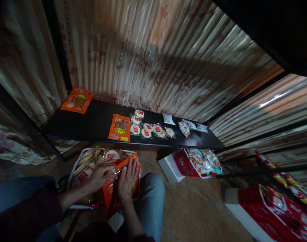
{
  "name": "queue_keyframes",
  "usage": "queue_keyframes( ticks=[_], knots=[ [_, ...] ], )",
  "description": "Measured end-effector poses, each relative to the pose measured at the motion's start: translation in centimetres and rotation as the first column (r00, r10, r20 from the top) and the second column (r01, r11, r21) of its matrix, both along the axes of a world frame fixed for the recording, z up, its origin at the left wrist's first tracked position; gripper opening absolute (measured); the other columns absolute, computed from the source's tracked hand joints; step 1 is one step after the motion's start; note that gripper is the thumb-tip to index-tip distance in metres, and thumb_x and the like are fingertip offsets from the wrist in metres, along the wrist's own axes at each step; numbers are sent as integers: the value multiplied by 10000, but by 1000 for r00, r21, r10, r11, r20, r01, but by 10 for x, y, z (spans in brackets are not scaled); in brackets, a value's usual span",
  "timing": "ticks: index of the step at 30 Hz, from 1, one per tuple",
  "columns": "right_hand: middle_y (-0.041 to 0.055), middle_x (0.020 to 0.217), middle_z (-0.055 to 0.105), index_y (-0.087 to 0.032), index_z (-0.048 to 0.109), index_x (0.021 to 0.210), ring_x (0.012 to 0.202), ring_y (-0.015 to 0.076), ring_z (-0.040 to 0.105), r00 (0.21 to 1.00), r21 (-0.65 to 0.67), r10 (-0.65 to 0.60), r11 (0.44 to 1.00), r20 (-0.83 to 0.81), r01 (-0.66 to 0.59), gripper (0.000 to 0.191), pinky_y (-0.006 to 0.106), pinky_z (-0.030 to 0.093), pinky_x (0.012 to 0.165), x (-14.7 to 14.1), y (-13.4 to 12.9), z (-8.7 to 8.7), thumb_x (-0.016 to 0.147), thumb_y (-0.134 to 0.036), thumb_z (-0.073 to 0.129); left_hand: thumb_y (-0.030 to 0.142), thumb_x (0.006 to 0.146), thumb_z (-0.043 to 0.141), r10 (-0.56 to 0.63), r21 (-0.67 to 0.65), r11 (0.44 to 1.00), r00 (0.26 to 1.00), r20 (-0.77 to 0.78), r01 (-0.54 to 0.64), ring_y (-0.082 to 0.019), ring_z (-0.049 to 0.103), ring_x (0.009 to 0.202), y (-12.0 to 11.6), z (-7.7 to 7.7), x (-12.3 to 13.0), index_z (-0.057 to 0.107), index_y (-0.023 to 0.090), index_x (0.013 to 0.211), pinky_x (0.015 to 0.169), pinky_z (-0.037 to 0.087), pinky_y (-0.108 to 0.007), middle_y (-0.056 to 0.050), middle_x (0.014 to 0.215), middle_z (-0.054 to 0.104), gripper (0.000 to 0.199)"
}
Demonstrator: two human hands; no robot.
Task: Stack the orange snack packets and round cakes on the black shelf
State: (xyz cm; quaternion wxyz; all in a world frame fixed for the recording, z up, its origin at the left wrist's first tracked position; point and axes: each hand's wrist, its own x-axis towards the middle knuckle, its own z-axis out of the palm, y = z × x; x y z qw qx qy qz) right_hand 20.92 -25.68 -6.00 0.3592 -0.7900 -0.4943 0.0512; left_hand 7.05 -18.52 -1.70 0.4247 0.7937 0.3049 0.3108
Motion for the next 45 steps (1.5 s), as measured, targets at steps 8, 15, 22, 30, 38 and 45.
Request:
queue_keyframes(
  ticks=[8,15,22,30,38,45],
  knots=[
    [150,1512,223,-120,247,1427,1404,260,170,919,17,-232,968,-318,250,693,474,174,1121,-1,3,16,876,-530,337,435,800,547,147,-542,840,958,245,10,-218,637,802,14,1,-13,719,150,924,767,507,-353,-55,829,726,355],
    [122,1408,436,-206,232,1417,1226,224,489,724,260,-76,904,-685,340,733,378,417,986,-7,23,47,800,-446,547,420,682,712,365,-811,573,849,382,118,-185,636,715,23,1,-14,697,134,964,686,493,-297,-65,810,718,402],
    [-2,873,714,-227,593,1012,688,155,643,377,258,119,904,-918,342,369,292,508,677,-18,44,68,669,-315,695,268,569,813,471,-885,413,781,410,215,-154,646,699,40,11,-21,683,164,958,702,489,-269,-41,836,724,424],
    [-58,752,705,-241,641,771,652,130,619,330,277,191,931,-925,238,168,260,480,662,-14,62,85,639,-299,726,260,578,806,394,-900,344,829,397,268,-177,670,710,60,20,-36,694,139,922,692,500,-274,-67,839,730,382],
    [-32,741,707,-215,645,808,588,137,606,316,272,217,952,-923,141,230,271,469,607,-13,84,93,637,-343,732,304,593,802,407,-891,349,810,423,291,-164,658,658,76,19,-21,694,145,859,671,499,-281,-52,767,726,328],
    [-28,594,654,-208,613,728,455,112,528,342,206,155,971,-927,118,285,220,380,433,-10,102,104,658,-473,694,385,602,788,442,-868,437,784,435,235,-158,647,625,102,36,-7,684,142,855,640,488,-274,-44,731,715,366]
  ],
)
